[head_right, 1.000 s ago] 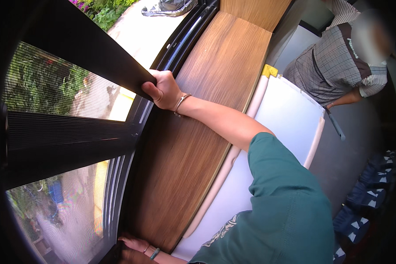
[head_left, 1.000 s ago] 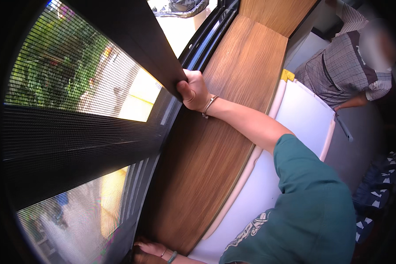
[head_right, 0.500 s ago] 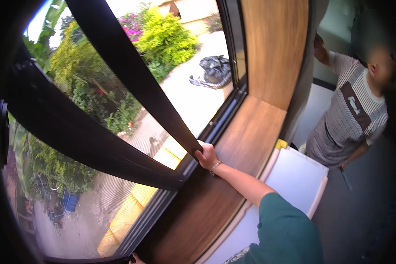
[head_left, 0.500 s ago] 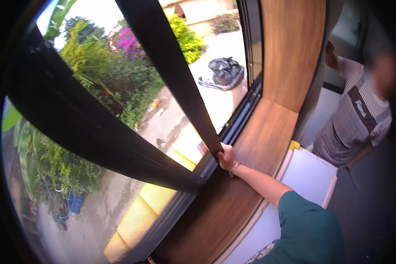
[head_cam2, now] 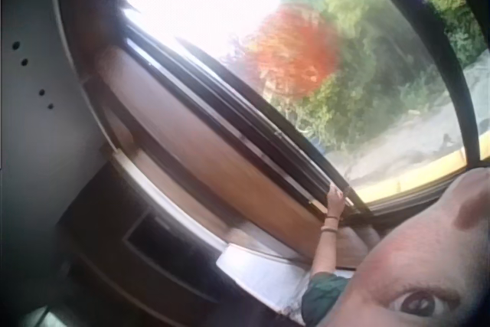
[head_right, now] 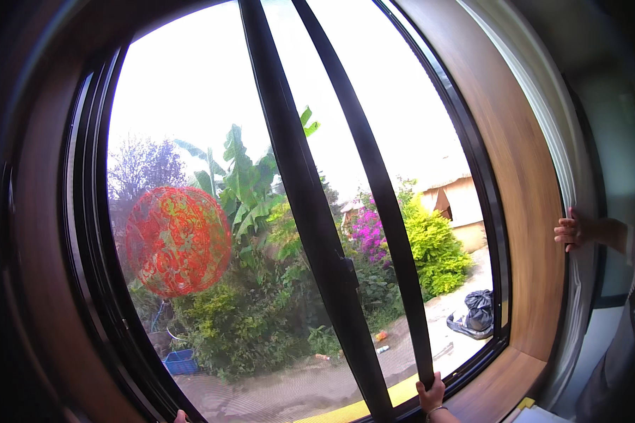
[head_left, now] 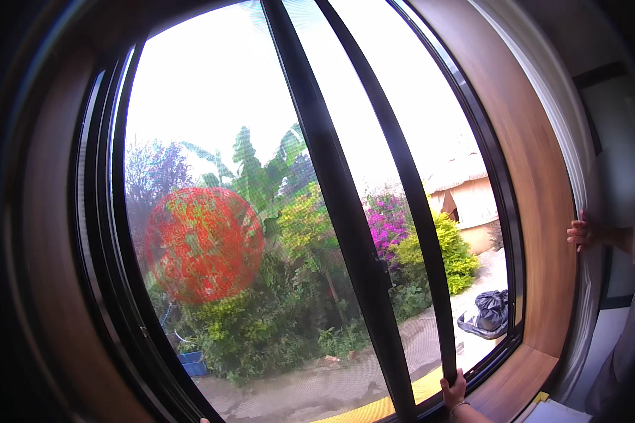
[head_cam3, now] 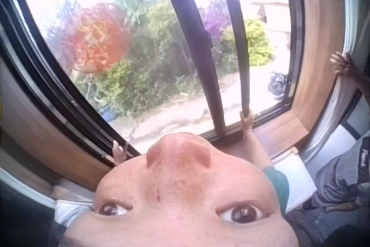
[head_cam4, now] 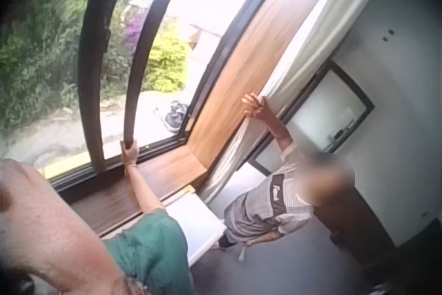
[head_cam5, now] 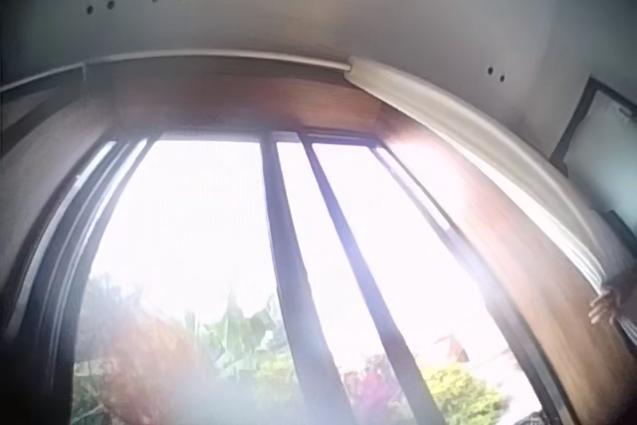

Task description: The person installs a window screen into a large window frame. They lift the screen, align it with the frame, and repeatedly open and close the window to test the fit and operation.

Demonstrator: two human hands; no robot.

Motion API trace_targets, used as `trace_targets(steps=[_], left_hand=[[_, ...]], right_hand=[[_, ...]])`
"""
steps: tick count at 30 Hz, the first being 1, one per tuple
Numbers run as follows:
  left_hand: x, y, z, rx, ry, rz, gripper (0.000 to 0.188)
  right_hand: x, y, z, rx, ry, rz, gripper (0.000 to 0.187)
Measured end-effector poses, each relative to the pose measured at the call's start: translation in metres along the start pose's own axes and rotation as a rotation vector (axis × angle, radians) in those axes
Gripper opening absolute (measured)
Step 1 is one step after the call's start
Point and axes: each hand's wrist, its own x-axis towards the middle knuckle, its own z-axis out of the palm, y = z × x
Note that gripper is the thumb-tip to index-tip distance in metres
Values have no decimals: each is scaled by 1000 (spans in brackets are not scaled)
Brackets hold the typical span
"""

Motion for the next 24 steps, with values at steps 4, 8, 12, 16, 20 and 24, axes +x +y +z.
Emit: trace_targets(steps=[4,8,12,16,20,24], left_hand=[[38,128,-1,-308,105,-207,48],[44,131,-14,-114,132,-320,49],[30,138,14,-159,88,-249,46],[25,109,26,-101,146,-231,47],[19,110,34,-77,190,-150,50],[32,141,19,-154,155,-196,52]], right_hand=[[22,-6,-4,-67,-4,-6,53],[39,-18,1,-20,-12,27,54],[61,-6,-21,-31,88,-74,56],[64,-13,-27,-43,91,-74,56],[59,5,-24,-52,71,-47,58],[53,-2,-30,17,66,-6,57]])
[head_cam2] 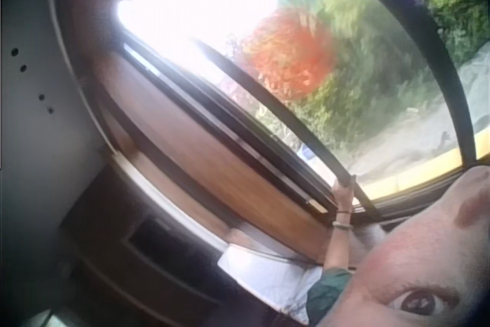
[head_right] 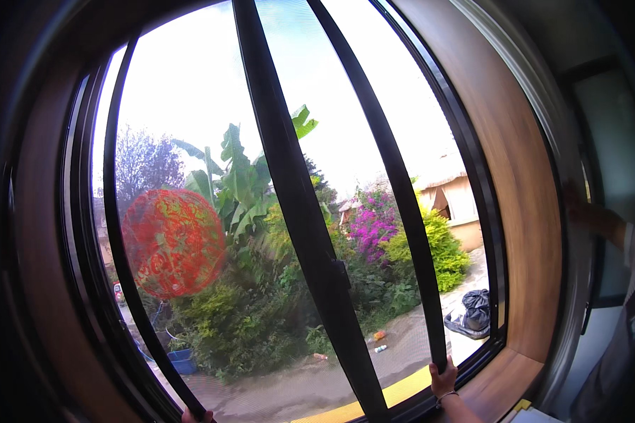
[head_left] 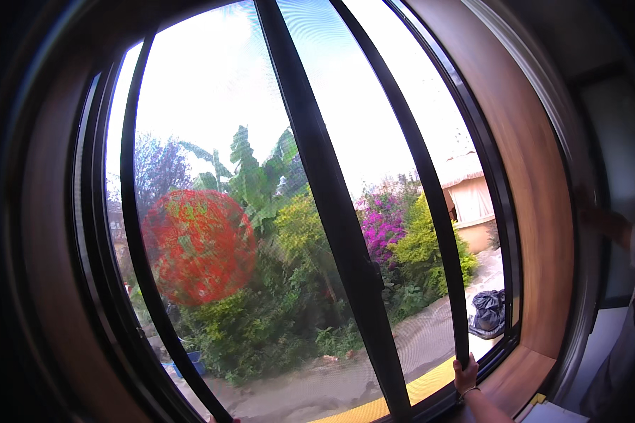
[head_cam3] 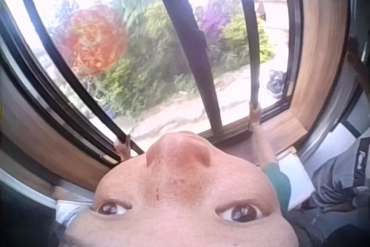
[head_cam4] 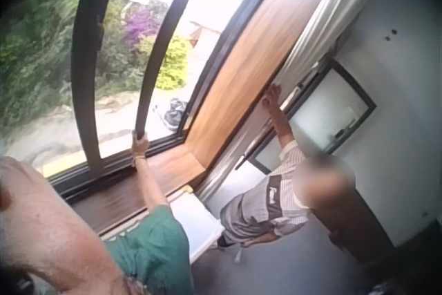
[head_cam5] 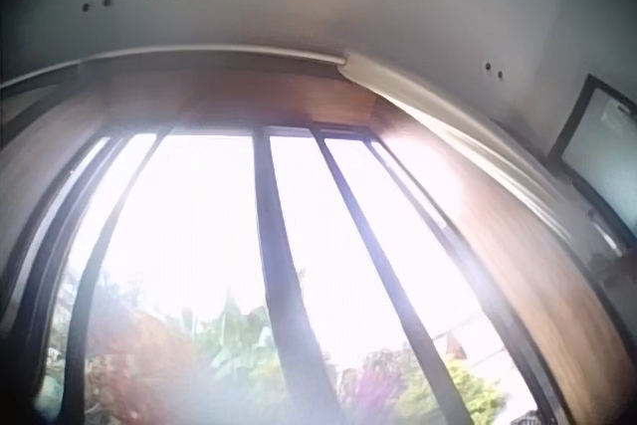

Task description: The person installs a window screen into a large window frame. They lift the screen, align it with the frame, and repeatedly open and close the window to test the fit and operation.

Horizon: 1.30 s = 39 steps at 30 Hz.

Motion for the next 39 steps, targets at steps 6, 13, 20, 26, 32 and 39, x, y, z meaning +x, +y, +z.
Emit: trace_targets(steps=[6,13,20,26,32,39], left_hand=[[2,9,9,134,-82,-62,53],[-12,2,36,-22,-116,-135,45],[-16,22,67,-134,-47,-90,39],[-18,10,85,-47,-27,-43,39],[-20,48,94,-80,-62,-111,37],[-23,70,112,-107,-37,-77,35]], right_hand=[[21,10,-9,-50,53,-38,55],[42,15,-27,-29,33,-19,55],[60,24,-47,-47,67,-46,55],[74,29,-55,-42,57,-27,57],[94,48,-64,-71,32,-1,59],[121,81,-75,-44,3,5,58]])
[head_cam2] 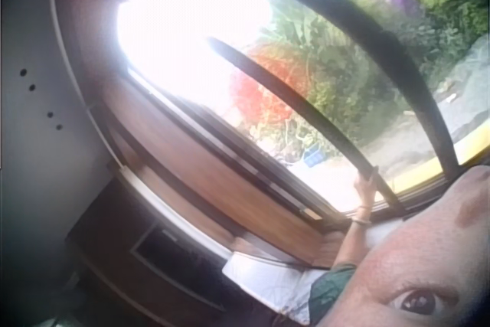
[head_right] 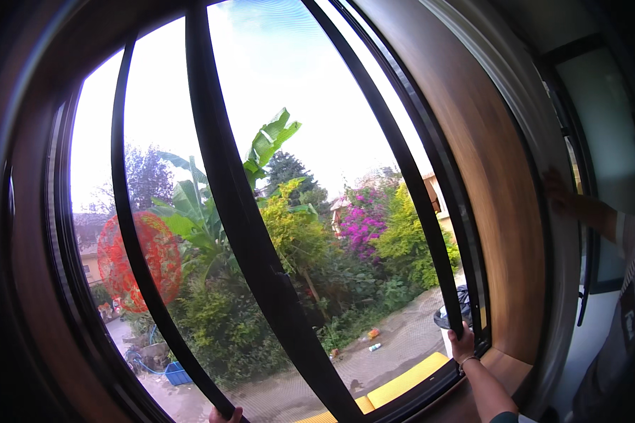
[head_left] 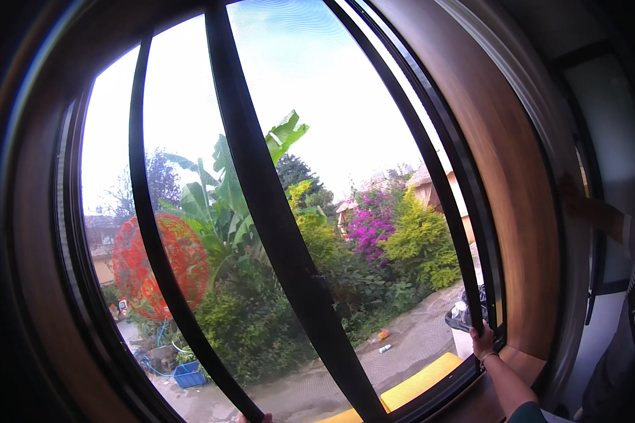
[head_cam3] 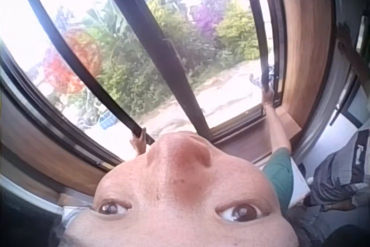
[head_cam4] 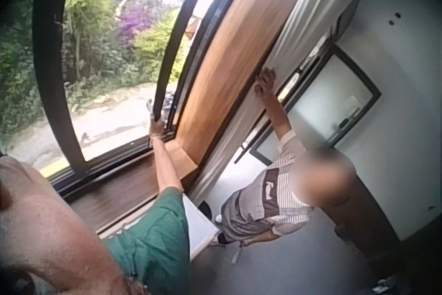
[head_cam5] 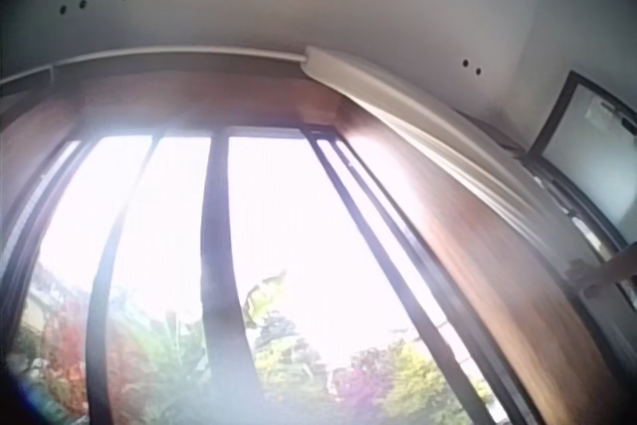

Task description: The person installs a window screen into a large window frame. They lift the screen, align it with the frame, and repeatedly open and close the window to test the fit and operation.

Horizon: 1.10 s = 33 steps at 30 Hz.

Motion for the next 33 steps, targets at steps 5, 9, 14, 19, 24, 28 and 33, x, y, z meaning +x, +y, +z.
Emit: trace_targets(steps=[5,9,14,19,24,28,33], left_hand=[[9,16,8,60,44,87,36],[10,27,5,25,41,51,36],[9,39,-6,66,14,-3,37],[13,52,0,51,62,-8,37],[22,50,-24,121,-32,-63,38],[14,37,-14,105,99,6,39],[20,30,-24,321,148,81,39]], right_hand=[[17,-26,5,-78,15,-33,54],[25,-9,8,2,-35,3,54],[19,-2,12,44,-61,-38,54],[16,-11,9,25,-30,-116,52],[20,-32,27,29,-80,-22,52],[16,-26,24,12,-80,42,50],[24,-28,17,26,-36,27,53]])
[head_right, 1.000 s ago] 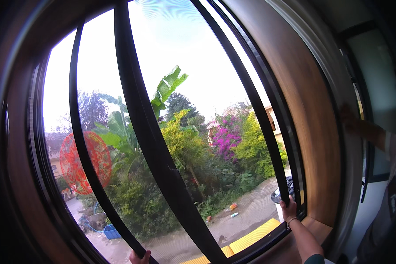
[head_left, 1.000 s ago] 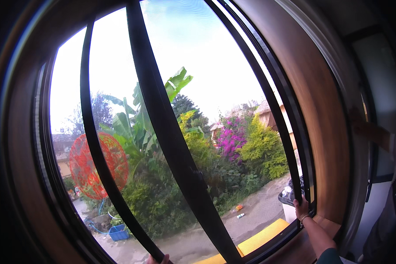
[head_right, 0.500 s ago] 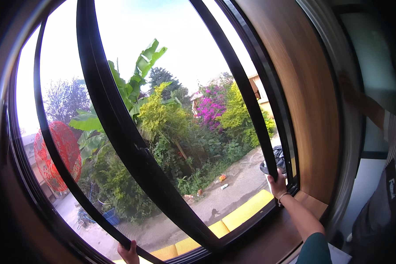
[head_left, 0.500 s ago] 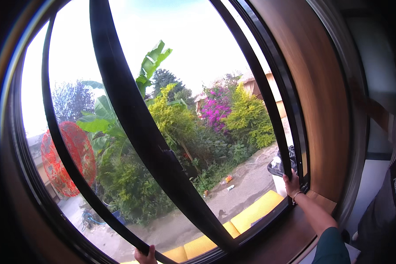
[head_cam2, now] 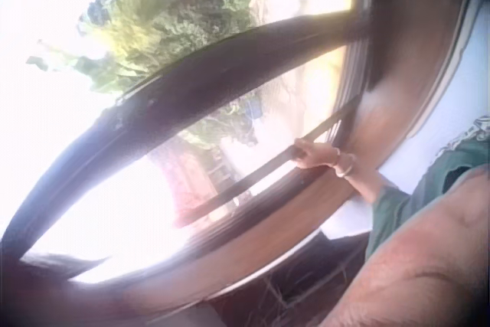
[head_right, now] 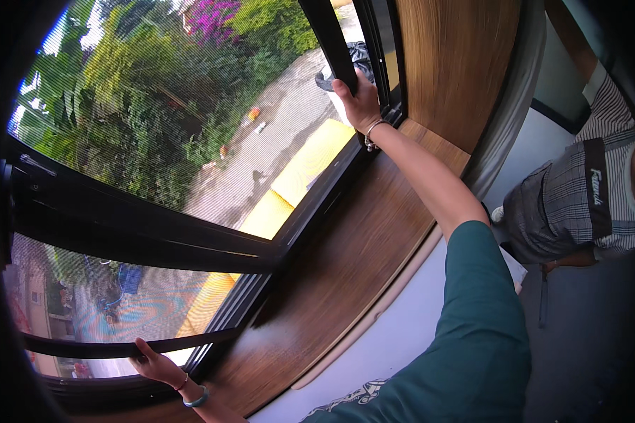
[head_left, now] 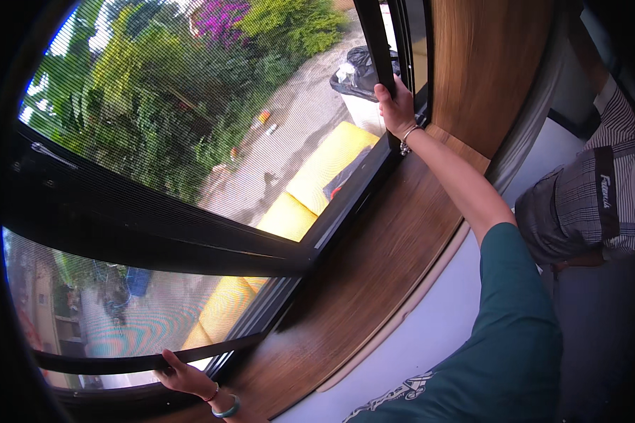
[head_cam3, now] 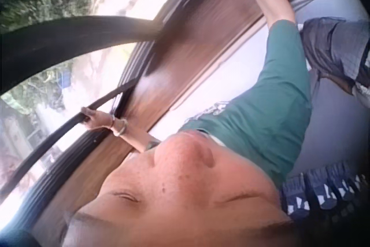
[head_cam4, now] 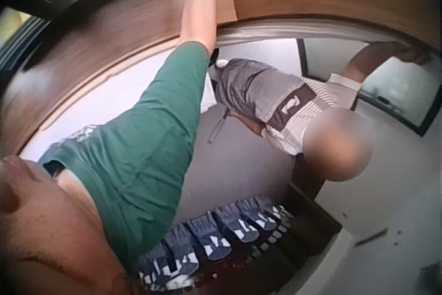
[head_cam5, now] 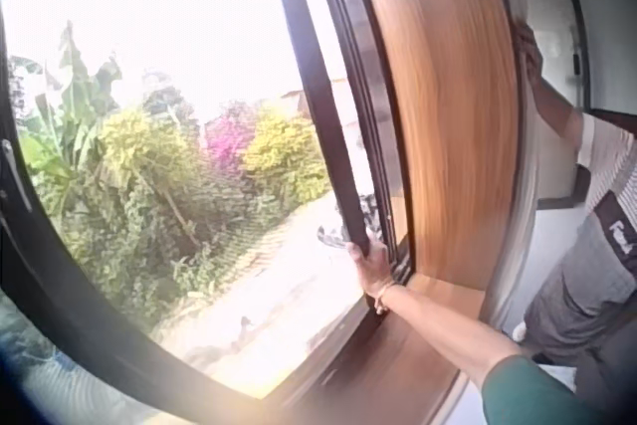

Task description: The person installs a window screen into a large window frame. They lift the screen, align it with the frame, and repeatedly open and close the window to test the fit and operation.

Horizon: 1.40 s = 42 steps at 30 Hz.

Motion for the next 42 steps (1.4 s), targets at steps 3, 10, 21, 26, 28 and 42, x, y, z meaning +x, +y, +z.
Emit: trace_targets(steps=[3,10,21,26,28,42], left_hand=[[-3,-6,1,20,19,-22,39],[0,-6,0,53,8,-37,41],[-1,-5,13,79,69,92,40],[-8,12,13,245,150,152,46],[-8,18,12,280,163,172,49],[-14,-1,21,82,155,38,55]], right_hand=[[3,8,6,-8,22,-1,53],[-6,7,-4,-15,-9,-138,46],[-6,-13,-3,-70,84,-135,45],[-3,-13,-4,-151,122,-193,39],[4,-13,-29,-105,123,169,37],[1,-8,-5,-382,74,-96,66]])
